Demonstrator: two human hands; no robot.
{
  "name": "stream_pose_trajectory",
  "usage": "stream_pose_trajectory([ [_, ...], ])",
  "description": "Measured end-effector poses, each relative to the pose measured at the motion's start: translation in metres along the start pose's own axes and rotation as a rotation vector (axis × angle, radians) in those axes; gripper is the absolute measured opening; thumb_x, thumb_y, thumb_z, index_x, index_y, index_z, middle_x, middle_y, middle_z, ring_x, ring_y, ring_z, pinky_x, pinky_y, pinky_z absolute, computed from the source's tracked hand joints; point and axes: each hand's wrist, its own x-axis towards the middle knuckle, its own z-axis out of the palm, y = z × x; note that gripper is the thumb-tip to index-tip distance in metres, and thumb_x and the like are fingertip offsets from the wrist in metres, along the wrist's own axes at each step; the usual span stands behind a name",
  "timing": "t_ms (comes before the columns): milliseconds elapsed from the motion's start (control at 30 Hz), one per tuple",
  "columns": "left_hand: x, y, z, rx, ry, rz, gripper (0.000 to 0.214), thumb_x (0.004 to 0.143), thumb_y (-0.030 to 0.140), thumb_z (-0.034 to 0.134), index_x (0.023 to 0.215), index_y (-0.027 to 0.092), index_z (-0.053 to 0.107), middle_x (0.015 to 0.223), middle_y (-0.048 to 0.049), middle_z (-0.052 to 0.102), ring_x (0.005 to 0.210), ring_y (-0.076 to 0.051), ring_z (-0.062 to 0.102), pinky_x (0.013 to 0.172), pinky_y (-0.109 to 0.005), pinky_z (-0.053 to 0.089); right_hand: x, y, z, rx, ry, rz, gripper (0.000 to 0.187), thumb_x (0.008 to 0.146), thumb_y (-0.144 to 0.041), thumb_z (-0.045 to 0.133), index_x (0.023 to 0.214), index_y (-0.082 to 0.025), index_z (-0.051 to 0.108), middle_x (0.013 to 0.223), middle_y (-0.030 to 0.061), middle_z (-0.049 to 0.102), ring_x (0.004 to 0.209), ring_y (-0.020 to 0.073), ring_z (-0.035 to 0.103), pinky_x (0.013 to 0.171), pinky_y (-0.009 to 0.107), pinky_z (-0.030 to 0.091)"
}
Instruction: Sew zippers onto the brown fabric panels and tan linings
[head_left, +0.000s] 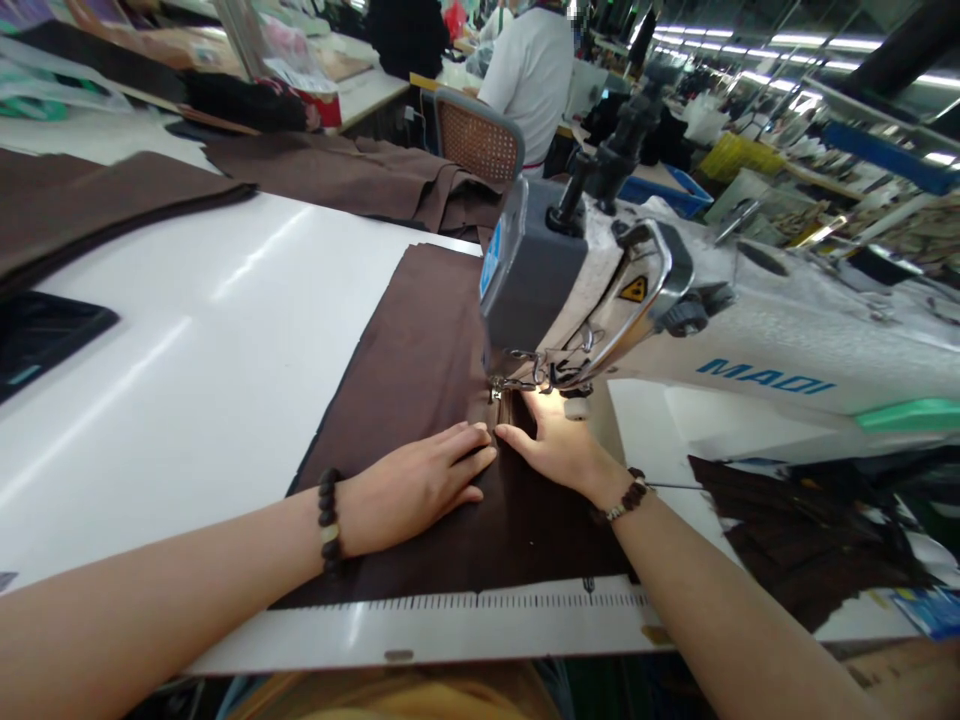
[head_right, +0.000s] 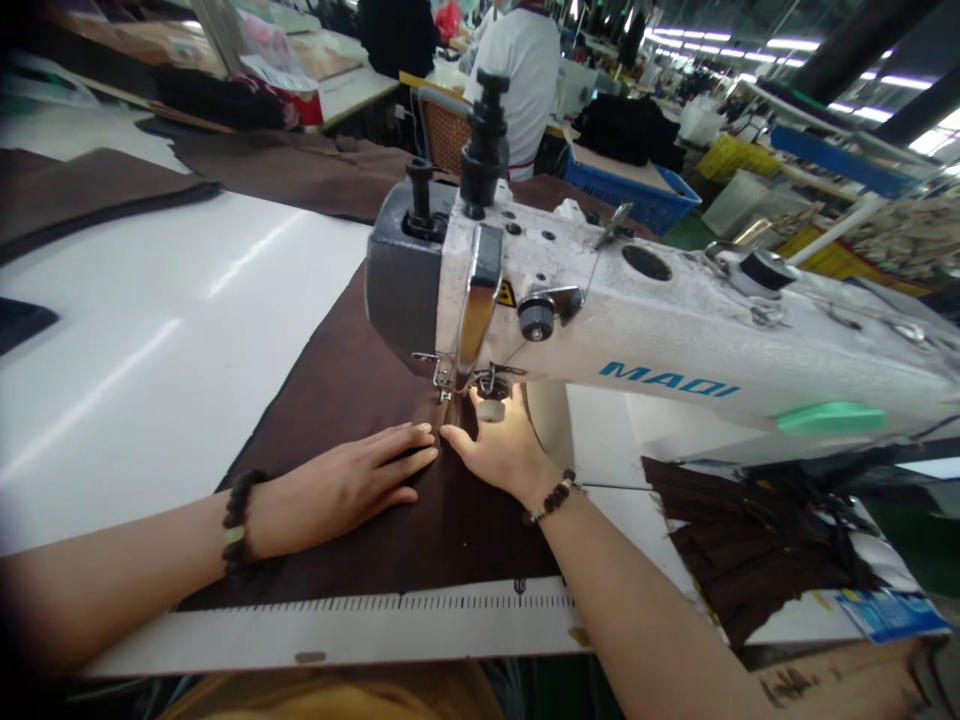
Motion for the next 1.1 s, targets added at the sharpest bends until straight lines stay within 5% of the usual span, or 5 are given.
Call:
stream_pose_trajectory([
  [233,0.001,0.002,-0.002,0.011,0.067,-0.018,0.046,0.096,0.036,0.022,0.112,0.005,0.052,0.111,-0.0159,0.052,0.102,-0.023,0.052,0.09,-0.034,0.048,-0.003,-0.008,0.002,-0.025,0.018,0.043,0.035,0.081,-0.033,0.05,0.11,-0.014,0.054,0.111,0.0114,0.057,0.113,0.026,0.045,0.104,0.046,0.024],
  [667,0.0,0.003,-0.003,0.032,0.079,-0.02,0.048,0.096,0.038,0.02,0.11,0.005,0.052,0.11,-0.0141,0.052,0.103,-0.021,0.053,0.091,-0.032,0.047,-0.001,-0.015,-0.004,0.008,-0.028,0.09,0.035,0.079,-0.027,0.049,0.111,-0.015,0.053,0.113,0.0099,0.056,0.113,0.0261,0.045,0.104,0.046,0.024],
  [900,0.0,0.001,0.001,-0.002,0.044,-0.006,0.033,0.094,0.032,0.037,0.11,0.007,0.051,0.111,-0.0143,0.05,0.105,-0.024,0.051,0.093,-0.035,0.045,-0.001,-0.011,-0.003,0.008,-0.051,0.018,0.048,0.075,-0.03,0.052,0.12,-0.014,0.046,0.124,0.0116,0.049,0.117,0.0264,0.041,0.105,0.046,0.023],
  [1100,0.001,0.0,-0.001,-0.047,-0.016,0.0,0.027,0.09,0.027,0.048,0.109,0.009,0.052,0.114,-0.0141,0.049,0.107,-0.025,0.049,0.096,-0.039,0.043,0.0,-0.007,0.0,-0.027,-0.04,0.001,0.043,0.08,-0.029,0.047,0.12,-0.012,0.047,0.114,0.0126,0.055,0.114,0.0266,0.043,0.106,0.048,0.019],
])
